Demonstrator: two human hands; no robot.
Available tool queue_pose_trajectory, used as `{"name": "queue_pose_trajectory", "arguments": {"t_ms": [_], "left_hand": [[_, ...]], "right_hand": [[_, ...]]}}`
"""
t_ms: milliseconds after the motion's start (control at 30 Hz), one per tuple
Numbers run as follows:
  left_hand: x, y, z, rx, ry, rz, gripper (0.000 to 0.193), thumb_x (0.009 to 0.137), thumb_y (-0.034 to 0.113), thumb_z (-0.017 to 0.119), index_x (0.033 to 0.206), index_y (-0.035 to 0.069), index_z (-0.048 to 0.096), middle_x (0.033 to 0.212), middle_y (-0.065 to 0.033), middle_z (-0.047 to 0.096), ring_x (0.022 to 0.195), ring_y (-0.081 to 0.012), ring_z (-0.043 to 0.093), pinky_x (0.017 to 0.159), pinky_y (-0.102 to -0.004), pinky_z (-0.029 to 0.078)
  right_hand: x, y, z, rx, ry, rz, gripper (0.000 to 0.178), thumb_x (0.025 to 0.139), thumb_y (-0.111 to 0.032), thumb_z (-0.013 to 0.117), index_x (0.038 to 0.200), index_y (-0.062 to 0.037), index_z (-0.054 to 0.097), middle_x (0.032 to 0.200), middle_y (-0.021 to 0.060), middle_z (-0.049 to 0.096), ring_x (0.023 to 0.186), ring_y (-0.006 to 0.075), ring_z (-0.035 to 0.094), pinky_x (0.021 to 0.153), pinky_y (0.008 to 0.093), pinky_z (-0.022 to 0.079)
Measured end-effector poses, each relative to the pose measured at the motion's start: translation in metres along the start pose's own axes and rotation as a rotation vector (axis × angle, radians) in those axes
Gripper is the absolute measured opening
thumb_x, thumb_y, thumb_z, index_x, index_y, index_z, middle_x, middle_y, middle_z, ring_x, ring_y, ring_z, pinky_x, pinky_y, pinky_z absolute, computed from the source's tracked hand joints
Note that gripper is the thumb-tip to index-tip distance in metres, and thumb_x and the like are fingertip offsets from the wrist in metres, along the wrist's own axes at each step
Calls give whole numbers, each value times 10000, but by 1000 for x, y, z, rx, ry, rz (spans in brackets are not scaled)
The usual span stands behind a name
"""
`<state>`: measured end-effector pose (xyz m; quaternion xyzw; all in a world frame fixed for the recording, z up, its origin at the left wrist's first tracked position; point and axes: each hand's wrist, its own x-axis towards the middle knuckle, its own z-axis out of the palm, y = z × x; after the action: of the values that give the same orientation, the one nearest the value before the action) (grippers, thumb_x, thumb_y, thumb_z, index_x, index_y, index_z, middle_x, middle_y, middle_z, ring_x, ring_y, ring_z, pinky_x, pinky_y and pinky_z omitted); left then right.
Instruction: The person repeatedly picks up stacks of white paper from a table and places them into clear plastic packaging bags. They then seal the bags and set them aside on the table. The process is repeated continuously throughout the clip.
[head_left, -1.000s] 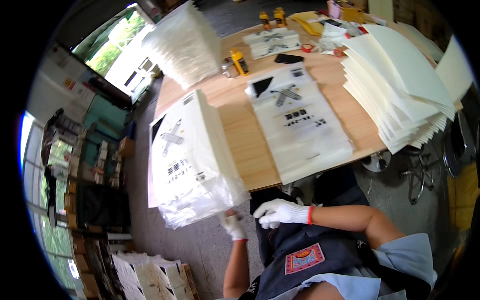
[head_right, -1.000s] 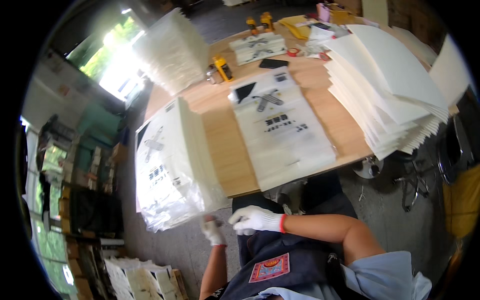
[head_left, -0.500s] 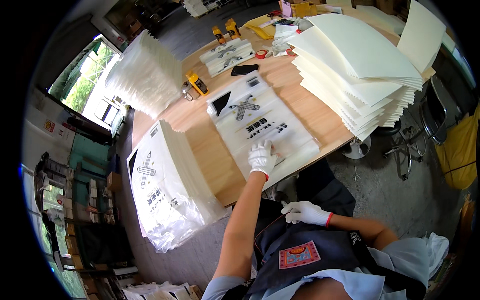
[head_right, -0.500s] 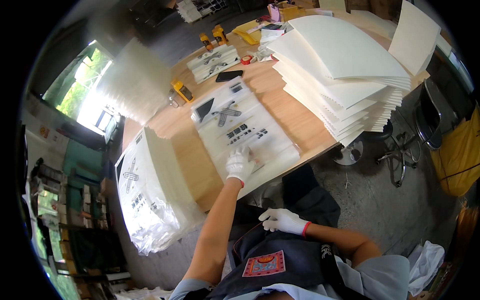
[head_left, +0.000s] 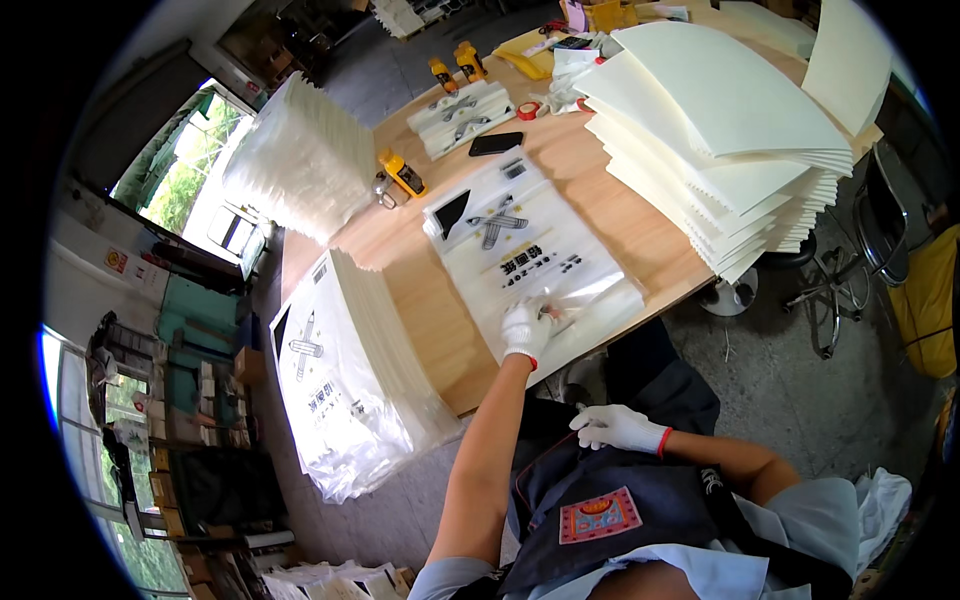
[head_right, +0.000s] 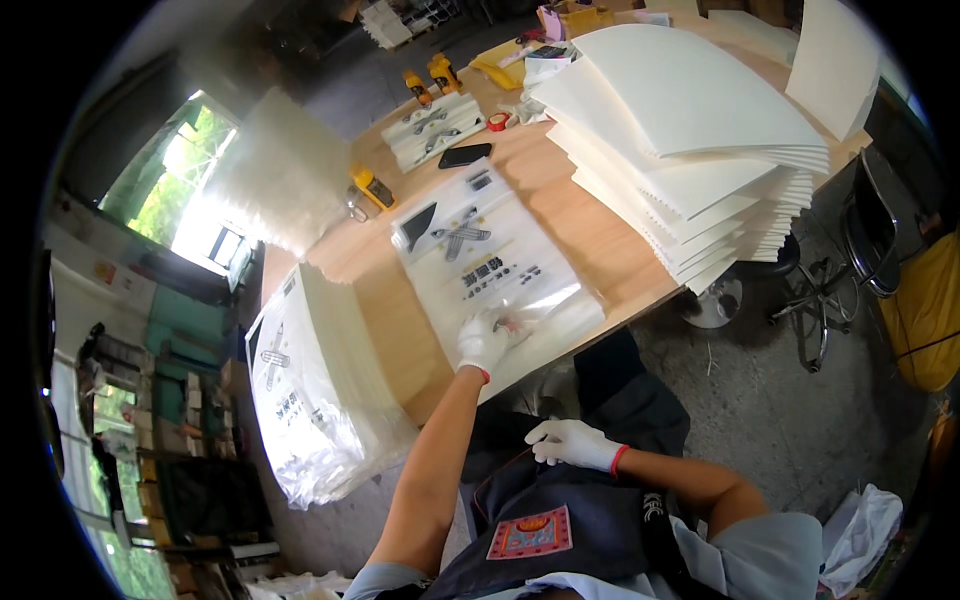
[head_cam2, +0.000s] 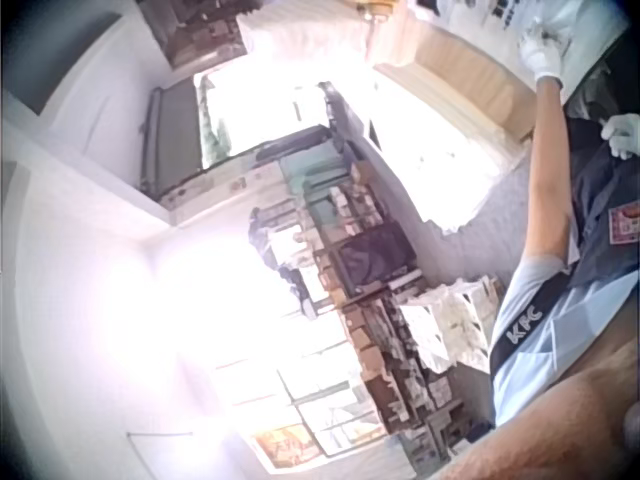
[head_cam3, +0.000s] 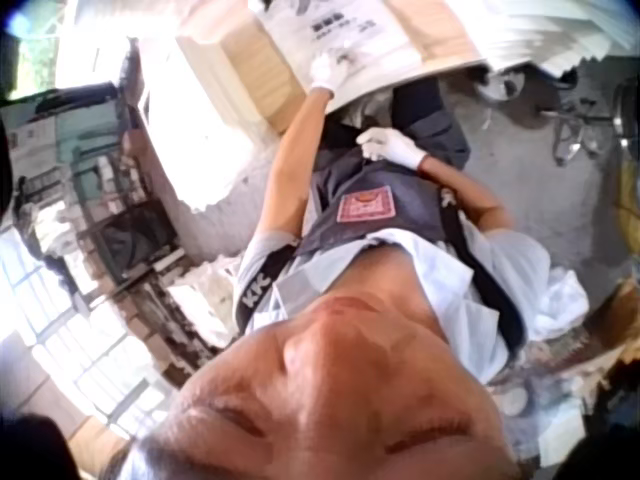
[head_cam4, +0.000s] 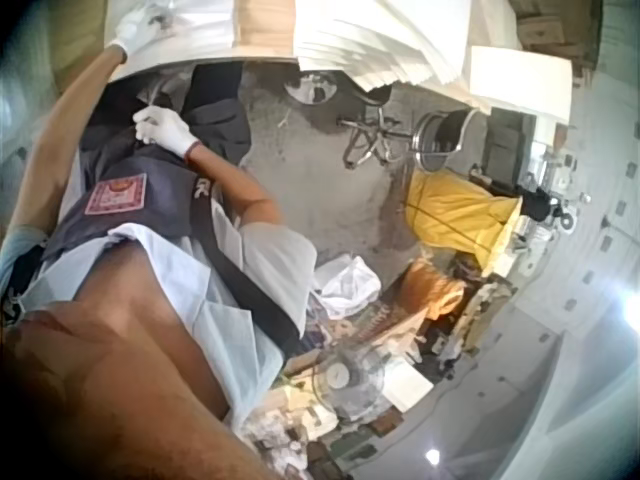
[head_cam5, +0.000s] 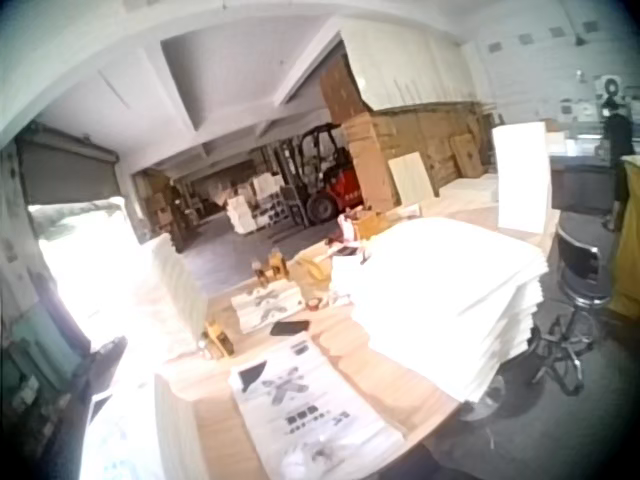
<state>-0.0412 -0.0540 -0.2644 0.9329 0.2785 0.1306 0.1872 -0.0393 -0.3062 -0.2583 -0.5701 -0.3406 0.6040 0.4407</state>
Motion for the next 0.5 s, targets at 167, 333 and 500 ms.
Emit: {"name": "queue_pose_trajectory", "arguments": {"t_ms": [167, 333, 500], "left_hand": [[6, 22, -34, -86, -273, -171, 177, 800, 294, 635, 857, 129, 660, 866, -108, 670, 838, -306, 623, 750, -405, 464], [-2, 15, -35, -80, -273, 34, 245, 843, 339, 589, 915, 117, 662, 828, -128, 669, 806, -315, 631, 725, -406, 469], [4, 13, -38, -277, -172, -115, 225, 872, 299, 564, 924, 101, 657, 871, -147, 666, 831, -310, 627, 746, -378, 467]], "right_hand": [[-1, 2, -4, 28, 40, -25, 290, 902, -152, 576, 1151, -5, 568, 862, 66, 654, 705, 96, 589, 663, 243, 492], [3, -6, -14, 152, 91, -84, 252, 916, -156, 562, 1122, -13, 580, 851, 70, 658, 698, 96, 594, 641, 235, 492], [32, -50, -49, 506, 230, -104, 282, 927, -258, 564, 1064, -15, 609, 877, 69, 672, 712, 117, 625, 627, 254, 497]]}}
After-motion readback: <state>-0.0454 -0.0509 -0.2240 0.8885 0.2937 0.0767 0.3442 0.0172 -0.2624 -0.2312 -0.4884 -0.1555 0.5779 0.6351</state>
